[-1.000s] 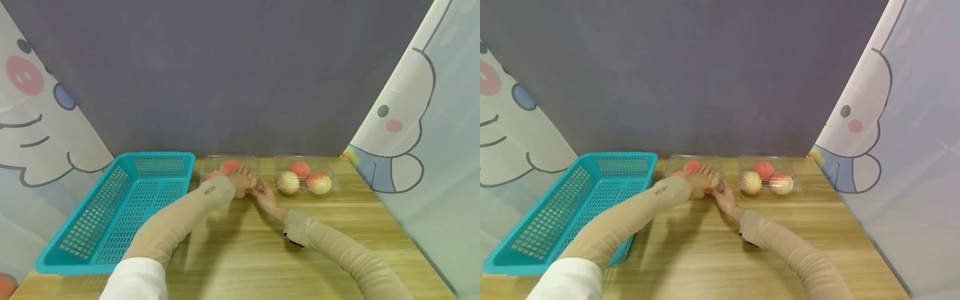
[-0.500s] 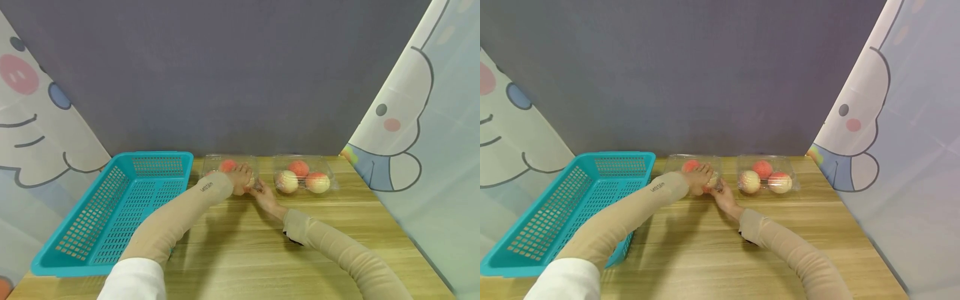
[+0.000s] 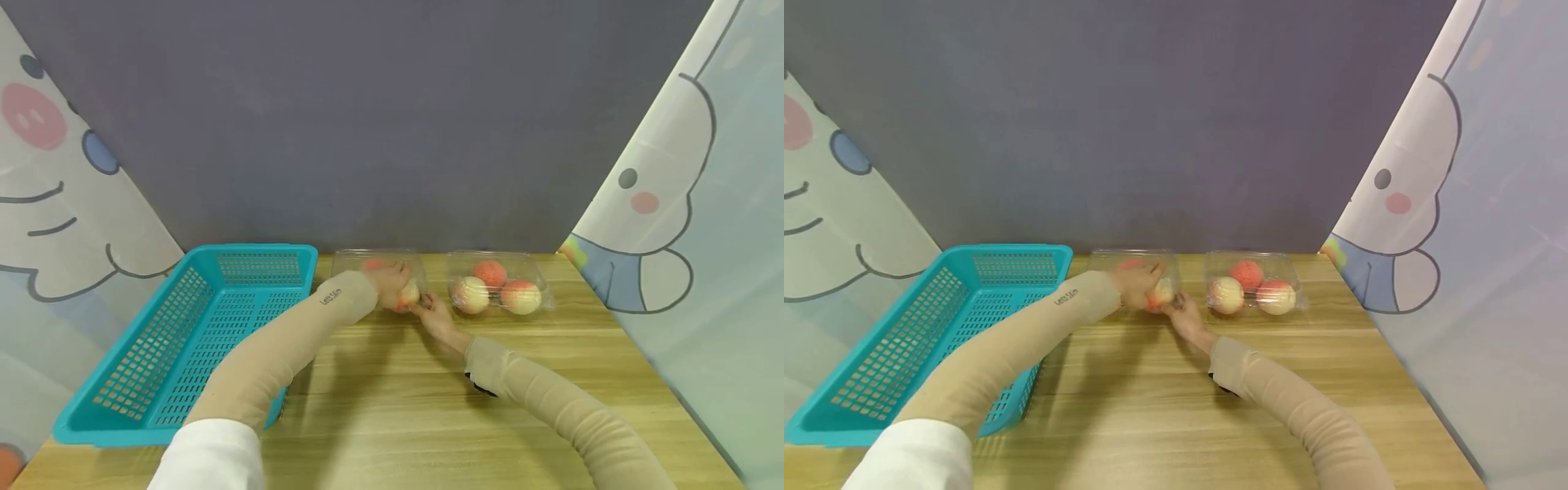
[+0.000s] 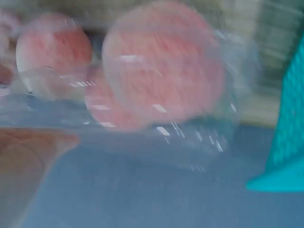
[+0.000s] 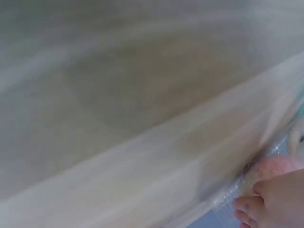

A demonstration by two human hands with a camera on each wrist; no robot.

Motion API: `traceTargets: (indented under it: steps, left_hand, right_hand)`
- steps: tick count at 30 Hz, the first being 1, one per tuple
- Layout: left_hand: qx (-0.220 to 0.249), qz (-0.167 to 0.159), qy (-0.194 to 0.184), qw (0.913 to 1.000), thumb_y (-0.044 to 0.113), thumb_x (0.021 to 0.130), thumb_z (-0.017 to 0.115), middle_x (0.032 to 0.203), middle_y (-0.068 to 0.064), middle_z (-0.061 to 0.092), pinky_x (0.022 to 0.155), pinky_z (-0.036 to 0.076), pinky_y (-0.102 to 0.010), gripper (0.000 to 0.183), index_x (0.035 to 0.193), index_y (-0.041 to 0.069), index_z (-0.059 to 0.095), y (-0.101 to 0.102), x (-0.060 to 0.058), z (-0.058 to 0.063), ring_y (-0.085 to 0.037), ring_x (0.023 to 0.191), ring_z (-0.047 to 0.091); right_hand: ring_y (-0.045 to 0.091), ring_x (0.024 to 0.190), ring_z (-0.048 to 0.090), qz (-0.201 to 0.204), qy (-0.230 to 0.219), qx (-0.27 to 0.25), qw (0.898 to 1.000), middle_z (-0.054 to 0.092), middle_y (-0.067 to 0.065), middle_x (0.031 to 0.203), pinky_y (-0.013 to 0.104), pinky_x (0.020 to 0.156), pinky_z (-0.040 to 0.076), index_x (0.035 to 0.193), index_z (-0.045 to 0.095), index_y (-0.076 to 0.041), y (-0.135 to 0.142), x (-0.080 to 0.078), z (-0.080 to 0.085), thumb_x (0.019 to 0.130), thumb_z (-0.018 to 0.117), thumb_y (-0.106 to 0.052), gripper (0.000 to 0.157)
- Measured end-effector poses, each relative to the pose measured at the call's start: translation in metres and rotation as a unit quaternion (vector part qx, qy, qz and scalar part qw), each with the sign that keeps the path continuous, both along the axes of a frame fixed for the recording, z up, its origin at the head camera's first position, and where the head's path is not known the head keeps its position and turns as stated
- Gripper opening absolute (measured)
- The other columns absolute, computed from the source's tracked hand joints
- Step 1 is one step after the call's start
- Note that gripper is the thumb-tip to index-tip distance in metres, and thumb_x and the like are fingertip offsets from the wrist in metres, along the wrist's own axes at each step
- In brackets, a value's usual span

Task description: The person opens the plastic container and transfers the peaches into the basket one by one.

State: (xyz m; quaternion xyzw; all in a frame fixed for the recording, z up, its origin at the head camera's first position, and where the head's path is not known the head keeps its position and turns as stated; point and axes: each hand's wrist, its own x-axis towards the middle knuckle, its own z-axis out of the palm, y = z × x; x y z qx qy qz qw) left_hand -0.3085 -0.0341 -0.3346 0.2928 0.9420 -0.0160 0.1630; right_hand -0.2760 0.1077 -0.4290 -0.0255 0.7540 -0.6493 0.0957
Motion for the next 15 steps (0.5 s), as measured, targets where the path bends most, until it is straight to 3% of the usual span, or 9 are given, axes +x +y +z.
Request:
traceTargets:
  steps: [6,11,15]
  left_hand:
    - [-0.036,-0.002,0.025,0.9990,0.043,0.091,0.049,0.152,-0.022,-0.002,0.116,0.010,-0.042,0.084,0.146,0.002,0.001,0.003,0.007,-0.012,-0.033,0.141,0.002]
    - [-0.023,-0.008,0.043,0.9988,0.045,0.091,0.049,0.152,-0.021,0.000,0.116,0.009,-0.040,0.083,0.147,0.003,0.005,0.000,0.006,-0.014,-0.033,0.141,0.003]
    - [0.003,-0.012,0.034,0.9993,0.041,0.089,0.055,0.153,-0.019,0.001,0.116,0.010,-0.040,0.084,0.147,0.006,0.006,-0.009,0.004,-0.013,-0.031,0.141,0.004]
  right_hand:
    - [0.037,0.132,0.033,-0.038,-0.017,0.003,0.999,0.031,0.025,0.144,0.046,0.107,0.032,0.142,0.021,0.006,0.001,0.001,0.005,0.091,0.054,-0.013,0.064]
    - [0.034,0.125,0.043,-0.060,-0.030,0.011,0.998,0.042,0.022,0.137,0.044,0.104,0.037,0.137,0.033,0.005,0.003,0.000,0.006,0.090,0.056,-0.015,0.056]
    - [0.034,0.120,0.048,-0.072,-0.033,0.039,0.996,0.048,0.021,0.132,0.043,0.100,0.042,0.133,0.042,0.003,0.003,0.001,0.008,0.090,0.056,-0.019,0.050]
